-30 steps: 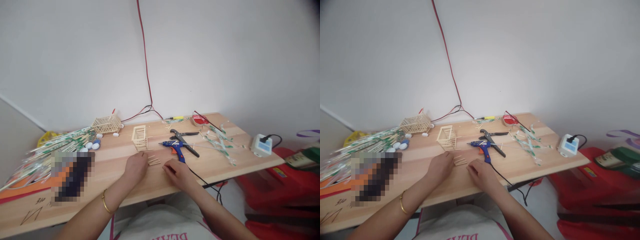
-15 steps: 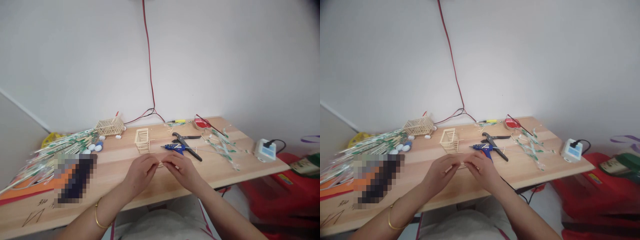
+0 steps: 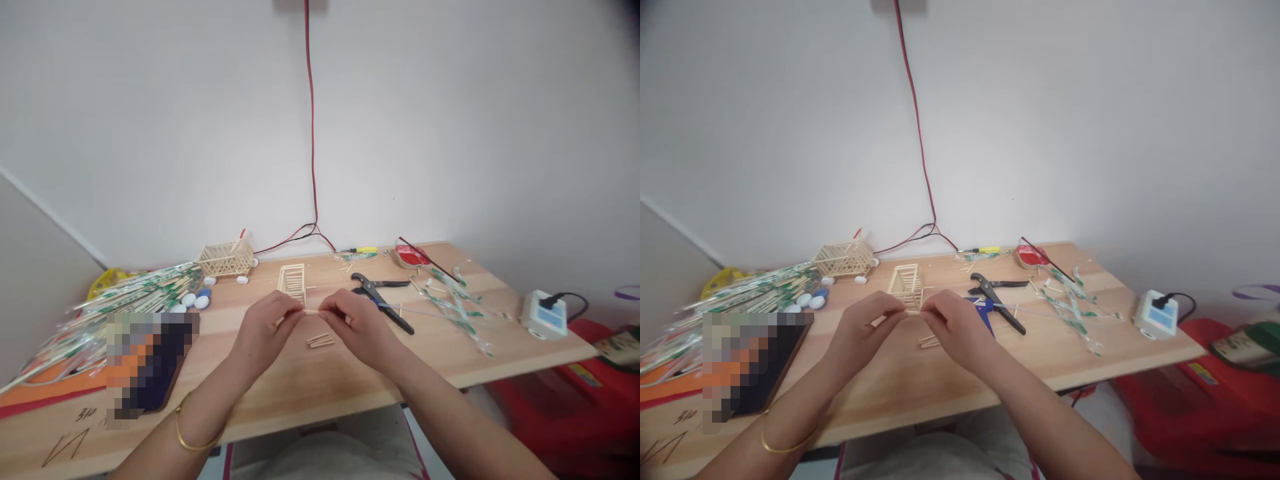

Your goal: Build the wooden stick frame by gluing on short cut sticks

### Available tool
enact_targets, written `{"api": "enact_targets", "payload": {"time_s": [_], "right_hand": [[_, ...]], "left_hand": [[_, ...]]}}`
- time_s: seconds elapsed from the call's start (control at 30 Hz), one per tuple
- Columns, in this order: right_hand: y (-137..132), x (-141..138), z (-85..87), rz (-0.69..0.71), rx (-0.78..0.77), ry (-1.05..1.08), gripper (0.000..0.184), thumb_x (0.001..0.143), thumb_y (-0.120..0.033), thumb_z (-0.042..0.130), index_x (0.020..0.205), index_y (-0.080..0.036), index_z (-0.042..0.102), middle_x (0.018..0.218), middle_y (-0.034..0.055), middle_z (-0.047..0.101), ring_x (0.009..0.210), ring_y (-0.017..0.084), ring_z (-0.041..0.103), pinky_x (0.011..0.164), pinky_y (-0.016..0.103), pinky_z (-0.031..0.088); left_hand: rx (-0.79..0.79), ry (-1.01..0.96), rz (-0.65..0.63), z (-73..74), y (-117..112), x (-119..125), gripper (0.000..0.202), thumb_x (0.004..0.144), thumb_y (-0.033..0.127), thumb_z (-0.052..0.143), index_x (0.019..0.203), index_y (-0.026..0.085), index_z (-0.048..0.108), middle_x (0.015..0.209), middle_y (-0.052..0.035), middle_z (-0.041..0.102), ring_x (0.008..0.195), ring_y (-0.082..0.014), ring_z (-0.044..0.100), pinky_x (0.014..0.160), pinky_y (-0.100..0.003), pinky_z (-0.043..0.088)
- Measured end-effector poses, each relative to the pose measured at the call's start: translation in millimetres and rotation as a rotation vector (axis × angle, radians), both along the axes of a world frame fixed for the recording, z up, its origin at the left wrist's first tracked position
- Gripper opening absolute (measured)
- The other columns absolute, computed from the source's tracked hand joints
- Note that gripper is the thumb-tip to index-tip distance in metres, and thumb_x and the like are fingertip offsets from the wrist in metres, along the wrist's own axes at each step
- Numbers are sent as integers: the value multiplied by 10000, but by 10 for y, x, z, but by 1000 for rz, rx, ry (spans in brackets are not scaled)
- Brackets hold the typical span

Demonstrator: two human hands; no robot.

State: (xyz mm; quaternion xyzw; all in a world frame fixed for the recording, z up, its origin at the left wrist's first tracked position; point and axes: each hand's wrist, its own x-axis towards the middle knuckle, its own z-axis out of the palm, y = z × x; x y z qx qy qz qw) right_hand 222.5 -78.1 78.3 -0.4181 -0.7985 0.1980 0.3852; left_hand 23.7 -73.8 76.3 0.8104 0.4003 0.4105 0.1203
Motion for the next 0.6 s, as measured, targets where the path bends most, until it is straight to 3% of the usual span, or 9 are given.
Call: {"api": "enact_targets", "payload": {"time_s": [0.17, 0.23, 0.33, 0.4, 0.6], "right_hand": [[-166, 39, -184, 83, -84, -2, 110, 897, -237, 529, 862, -209, 630, 797, 6, 647, 772, 141, 573, 708, 250, 419], [-187, 215, -306, -30, -178, -26, 126, 886, -295, 545, 877, -204, 632, 794, 13, 651, 741, 146, 581, 676, 247, 426], [-132, 562, -493, -399, -286, -189, 202, 849, -381, 572, 883, -191, 632, 800, 42, 662, 716, 179, 593, 646, 271, 418], [-70, 734, -591, -565, -372, -311, 290, 819, -458, 585, 890, -181, 631, 821, 70, 673, 724, 205, 607, 620, 279, 403], [27, 720, -673, -621, -456, -445, 384, 777, -536, 599, 944, -190, 623, 896, 86, 684, 827, 237, 635, 627, 275, 382]], "left_hand": [[-26, 149, -153, -131, -93, 38, 156, 885, 172, 510, 916, 197, 661, 873, -44, 626, 805, -136, 577, 695, -244, 470], [-22, 159, -144, -213, -100, 55, 153, 885, 159, 500, 883, 185, 651, 865, -47, 616, 815, -142, 568, 708, -253, 471], [0, 128, -124, -284, -69, 76, 135, 884, 145, 494, 867, 171, 626, 857, -47, 595, 821, -143, 551, 724, -258, 466], [11, 101, -134, -301, -47, 101, 123, 883, 143, 499, 881, 172, 618, 853, -44, 585, 820, -139, 543, 727, -254, 461], [19, 52, -185, -408, -35, 187, 111, 881, 131, 508, 903, 177, 607, 873, -48, 591, 835, -139, 542, 737, -259, 458]]}}
